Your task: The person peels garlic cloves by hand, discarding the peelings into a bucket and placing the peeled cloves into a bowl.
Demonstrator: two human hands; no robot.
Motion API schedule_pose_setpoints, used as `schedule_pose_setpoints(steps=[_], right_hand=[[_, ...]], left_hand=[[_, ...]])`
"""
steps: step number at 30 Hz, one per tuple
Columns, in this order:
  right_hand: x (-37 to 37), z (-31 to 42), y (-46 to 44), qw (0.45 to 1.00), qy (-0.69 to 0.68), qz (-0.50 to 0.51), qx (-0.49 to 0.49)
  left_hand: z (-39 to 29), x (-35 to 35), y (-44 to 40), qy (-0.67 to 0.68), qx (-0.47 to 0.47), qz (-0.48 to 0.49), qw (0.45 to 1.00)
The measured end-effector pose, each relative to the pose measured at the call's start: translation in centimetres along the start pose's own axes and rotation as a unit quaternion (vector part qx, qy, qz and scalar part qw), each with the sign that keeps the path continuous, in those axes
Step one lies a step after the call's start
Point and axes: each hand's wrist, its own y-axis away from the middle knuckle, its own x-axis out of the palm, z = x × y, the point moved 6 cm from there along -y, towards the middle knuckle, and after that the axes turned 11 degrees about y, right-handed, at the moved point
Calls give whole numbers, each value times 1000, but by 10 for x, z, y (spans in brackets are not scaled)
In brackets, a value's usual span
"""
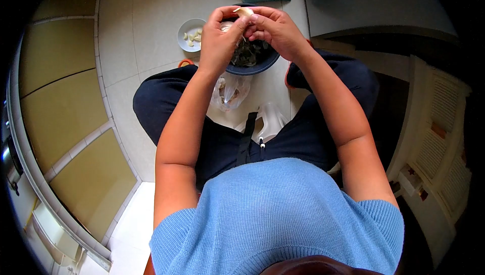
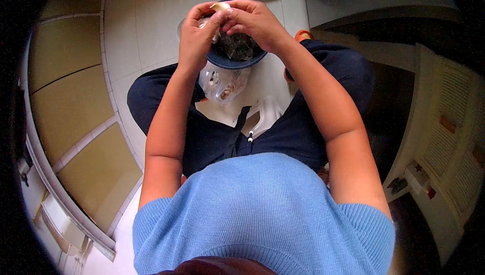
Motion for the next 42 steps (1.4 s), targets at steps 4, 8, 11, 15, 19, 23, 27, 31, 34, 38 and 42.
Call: schedule_pose_setpoints(steps=[4,8,11,15,19,23,27,31,34,38,42], right_hand=[[0,2,0,997,-74,25,11],[2,1,1,998,-40,26,27],[0,1,2,1000,16,3,27],[-8,21,3,912,344,-140,-175],[-3,39,11,868,396,-158,-254],[-6,39,11,858,422,-174,-236],[-5,39,12,835,459,-166,-255],[-4,37,12,831,462,-166,-261],[-12,24,5,909,362,-142,-149],[-11,18,2,939,308,-113,-106],[-12,15,2,947,294,-109,-73]], left_hand=[[-6,7,2,105,-52,28,993],[-1,6,4,132,-90,34,987],[8,2,2,133,-98,38,986],[9,-1,2,78,-98,19,992],[11,-1,1,56,-81,32,995],[11,3,5,61,-104,49,991],[9,4,4,-45,-27,71,996],[8,4,4,-81,9,56,995],[21,3,4,0,-64,54,997],[10,0,1,-95,-5,52,994],[-7,2,3,-158,46,23,986]])
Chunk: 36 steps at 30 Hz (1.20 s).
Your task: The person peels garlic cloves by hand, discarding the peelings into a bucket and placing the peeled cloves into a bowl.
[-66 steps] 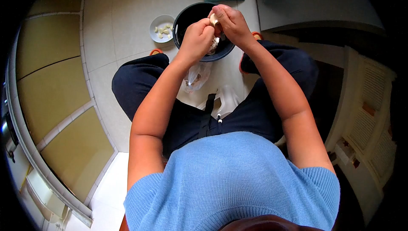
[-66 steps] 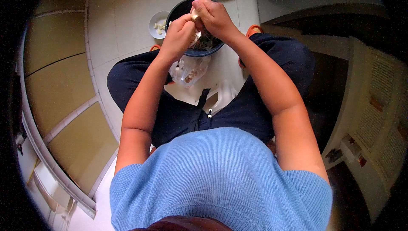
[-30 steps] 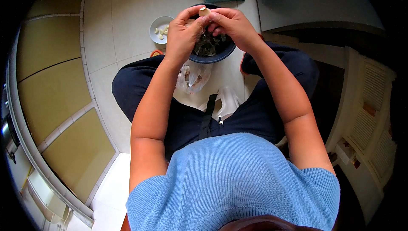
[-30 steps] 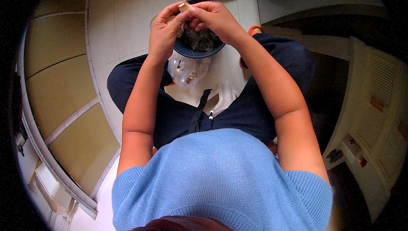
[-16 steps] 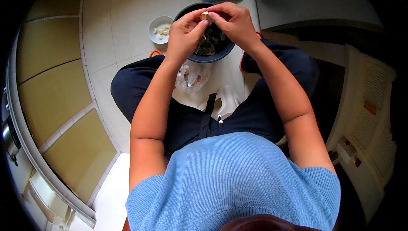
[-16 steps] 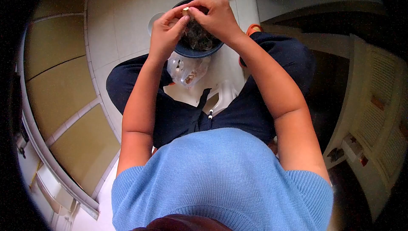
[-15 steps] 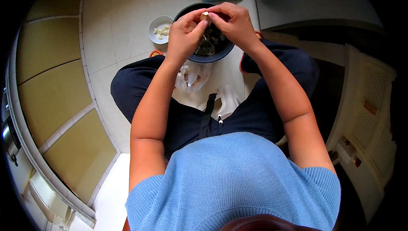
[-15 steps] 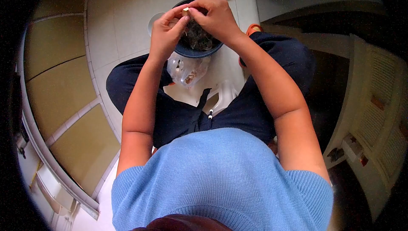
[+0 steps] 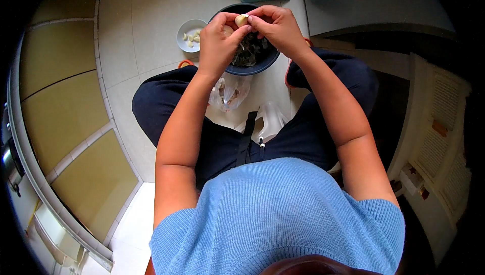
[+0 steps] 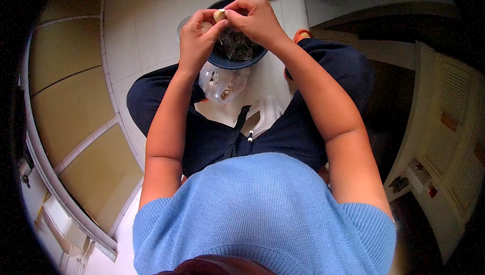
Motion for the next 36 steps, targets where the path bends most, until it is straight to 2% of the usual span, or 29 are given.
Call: schedule_pose_setpoints(steps=[3,7,10,12,16,18,21,24,28,30,31,33,34,36], right_hand=[[1,2,0,999,19,-3,-33],[2,2,0,1000,6,-1,-25],[3,1,0,999,16,-1,-29],[4,0,1,1000,1,8,-17],[5,1,2,1000,4,7,-17],[-2,14,4,989,104,-68,-81],[-5,20,5,981,106,-99,-132],[-1,28,8,962,186,-76,-184],[4,18,7,955,231,-56,-176],[6,3,4,977,209,16,-46],[5,4,3,977,209,16,-46],[11,-17,6,983,68,110,128],[10,-18,7,983,68,108,128],[14,-17,10,980,-54,140,133]], left_hand=[[-4,-1,-1,-27,16,-10,999],[-2,-1,0,-22,15,-9,1000],[1,-1,1,-59,22,-9,998],[-1,0,2,-112,64,-8,992],[-4,1,2,-127,70,-6,989],[-7,2,1,-139,71,12,988],[-3,3,-4,-119,91,65,987],[-2,5,-1,-126,96,72,985],[2,10,4,-113,49,100,987],[4,15,6,-131,96,125,979],[6,16,7,-131,96,124,979],[3,20,11,-176,128,111,970],[3,21,13,-176,129,112,969],[2,18,15,-128,114,106,980]])
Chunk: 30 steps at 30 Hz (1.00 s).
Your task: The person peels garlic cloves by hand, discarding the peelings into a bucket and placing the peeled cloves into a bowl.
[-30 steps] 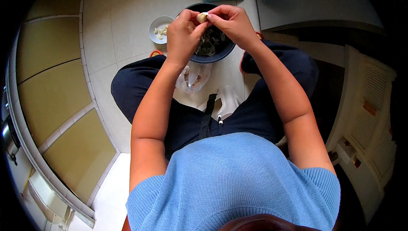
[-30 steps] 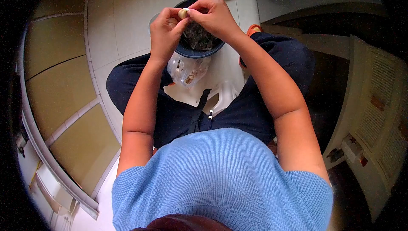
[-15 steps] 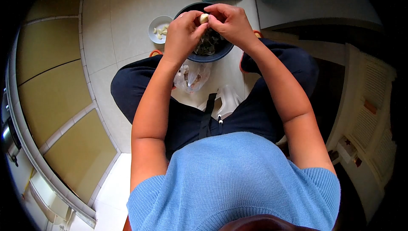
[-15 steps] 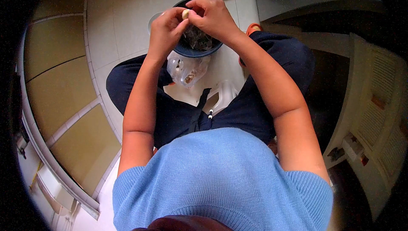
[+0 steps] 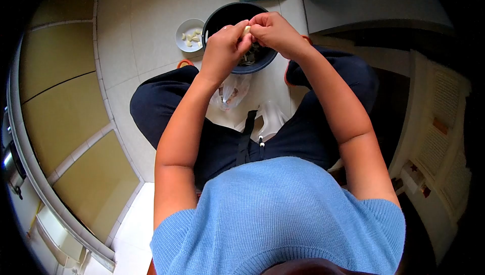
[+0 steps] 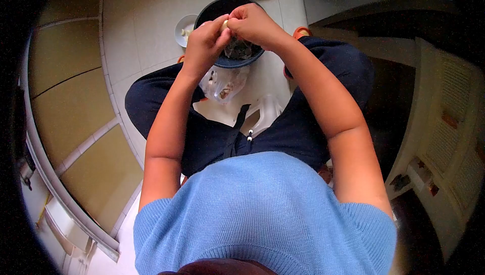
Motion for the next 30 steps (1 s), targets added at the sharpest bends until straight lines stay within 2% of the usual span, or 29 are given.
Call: schedule_pose_setpoints(steps=[4,6,7,9,12,15,19,25,27,28,30], right_hand=[[3,-3,-3,999,-8,-15,-43],[1,7,-1,994,-17,-64,-90],[1,13,1,994,-17,-62,-90],[2,18,7,998,-61,-2,-28],[2,18,4,998,-35,38,-25],[6,21,6,996,-78,34,-33],[10,15,5,995,-81,32,-39],[10,12,1,997,-30,-15,-67],[8,14,0,990,74,-40,-115],[9,14,0,990,74,-39,-114],[15,22,4,988,15,-29,-149]], left_hand=[[-8,-5,0,-10,8,1,1000],[-5,-9,0,13,-9,-13,1000],[-5,-12,0,11,-10,-14,1000],[0,-16,0,94,-48,-21,994],[4,-16,1,109,-43,-10,993],[-1,-20,1,87,-14,-3,996],[1,-20,3,96,-33,7,995],[5,-19,4,108,-38,8,993],[4,-20,4,115,-51,12,992],[3,-21,3,115,-52,11,992],[14,-19,6,298,-159,-1,941]])
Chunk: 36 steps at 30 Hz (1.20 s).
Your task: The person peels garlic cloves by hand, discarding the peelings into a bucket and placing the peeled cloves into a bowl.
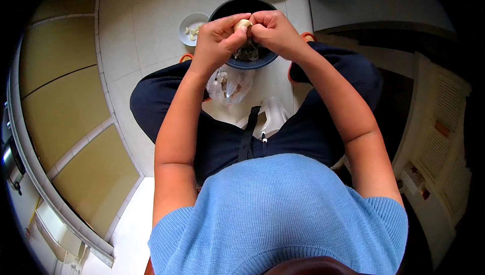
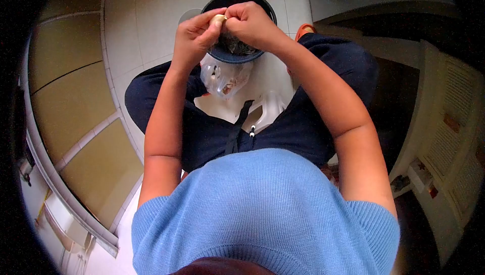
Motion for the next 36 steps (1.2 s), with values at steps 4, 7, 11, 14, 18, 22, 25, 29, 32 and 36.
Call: schedule_pose_setpoints(steps=[4,7,11,14,18,22,25,29,32,36], right_hand=[[-3,3,1,984,-147,1,103],[-19,4,-2,995,-42,-44,78],[-22,-6,-6,982,167,-83,-2],[-24,0,-4,972,210,-102,-34],[-23,4,-2,979,161,-113,-52],[-26,5,-2,987,82,-135,-41],[-28,7,-1,985,83,-142,-52],[-28,10,0,982,93,-144,-80],[-28,10,0,983,80,-149,-70],[-27,4,0,992,-33,-121,-5]], left_hand=[[-5,-3,-7,35,6,-23,999],[-2,2,-10,46,2,-19,999],[0,-1,-12,48,10,-19,999],[-5,0,-14,2,30,-7,1000],[-10,3,-13,-3,51,-14,999],[0,3,-13,23,23,-17,999],[2,1,-13,14,20,-13,1000],[3,0,-14,14,25,-15,999],[5,1,-14,31,5,-13,999],[-3,2,-12,11,41,-46,998]])
